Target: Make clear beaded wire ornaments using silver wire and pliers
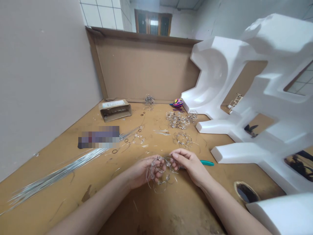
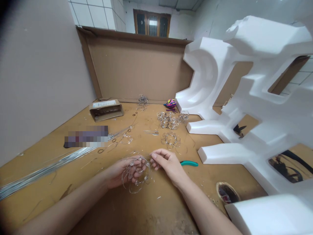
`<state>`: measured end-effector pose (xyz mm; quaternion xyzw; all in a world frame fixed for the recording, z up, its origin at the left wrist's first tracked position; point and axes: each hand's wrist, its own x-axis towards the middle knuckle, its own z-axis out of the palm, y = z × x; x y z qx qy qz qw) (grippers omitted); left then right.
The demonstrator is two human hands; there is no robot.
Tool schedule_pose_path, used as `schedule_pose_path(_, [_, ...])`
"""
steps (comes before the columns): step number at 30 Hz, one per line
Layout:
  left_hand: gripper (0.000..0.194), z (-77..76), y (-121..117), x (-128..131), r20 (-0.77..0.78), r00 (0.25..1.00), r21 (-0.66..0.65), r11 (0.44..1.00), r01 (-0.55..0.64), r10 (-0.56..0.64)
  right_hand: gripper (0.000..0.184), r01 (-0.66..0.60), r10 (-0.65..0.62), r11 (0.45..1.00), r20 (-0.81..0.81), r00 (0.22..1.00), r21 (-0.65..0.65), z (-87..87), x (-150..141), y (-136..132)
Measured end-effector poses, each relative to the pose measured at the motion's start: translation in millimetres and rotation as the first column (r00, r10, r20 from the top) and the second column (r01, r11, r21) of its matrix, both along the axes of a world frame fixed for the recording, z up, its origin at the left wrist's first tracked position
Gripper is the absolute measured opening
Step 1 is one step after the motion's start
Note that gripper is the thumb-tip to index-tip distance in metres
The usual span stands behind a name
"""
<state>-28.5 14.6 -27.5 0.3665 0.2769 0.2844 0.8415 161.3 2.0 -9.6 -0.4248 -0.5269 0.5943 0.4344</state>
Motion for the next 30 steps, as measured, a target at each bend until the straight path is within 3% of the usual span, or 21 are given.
schedule_pose_path(4, [0.014,-6.0,1.4,0.3,0.006,1.000,0.016,0.999,-0.028,0.028,0.037,-0.037,0.007,0.987,0.191,0.982,0.154,-3.2,-3.5,-3.5])
schedule_pose_path(7, [0.015,-9.0,1.4,1.3,0.007,1.000,0.020,0.999,-0.028,0.028,0.060,-0.120,-0.056,0.918,0.423,0.904,0.379,-6.3,-7.2,-8.7])
schedule_pose_path(10, [0.015,-7.7,-0.7,2.7,-0.022,1.000,0.029,0.999,-0.013,0.014,0.057,-0.155,-0.133,0.857,0.501,0.855,0.491,-6.1,-8.7,-11.7])
schedule_pose_path(15, [0.022,-3.8,-5.7,5.8,-0.104,0.994,0.077,0.997,0.026,-0.018,0.019,-0.099,-0.097,0.906,0.429,0.898,0.412,-0.6,-6.9,-9.0])
schedule_pose_path(19, [0.024,-4.1,-7.0,8.6,-0.161,0.987,0.131,0.991,0.031,-0.009,0.022,-0.046,-0.136,0.915,0.414,0.900,0.401,-0.2,-6.6,-6.6])
schedule_pose_path(22, [0.020,-2.8,-6.6,8.6,-0.215,0.971,0.242,0.969,-0.050,0.104,0.019,-0.047,-0.114,0.926,0.399,0.910,0.374,1.8,-6.3,-6.9])
schedule_pose_path(25, [0.014,0.6,-7.7,6.6,-0.325,0.899,0.489,0.866,-0.105,0.293,0.029,-0.110,-0.015,0.944,0.372,0.928,0.312,5.2,-4.3,-8.0])
schedule_pose_path(28, [0.006,3.8,-11.6,4.6,-0.378,0.765,0.783,0.621,-0.036,0.521,0.049,-0.174,0.026,0.933,0.420,0.907,0.316,4.7,-2.1,-10.3])
schedule_pose_path(30, [0.003,4.7,-14.8,4.4,-0.357,0.701,0.892,0.449,0.059,0.617,0.073,-0.238,0.000,0.899,0.543,0.840,0.368,0.9,-2.5,-13.1])
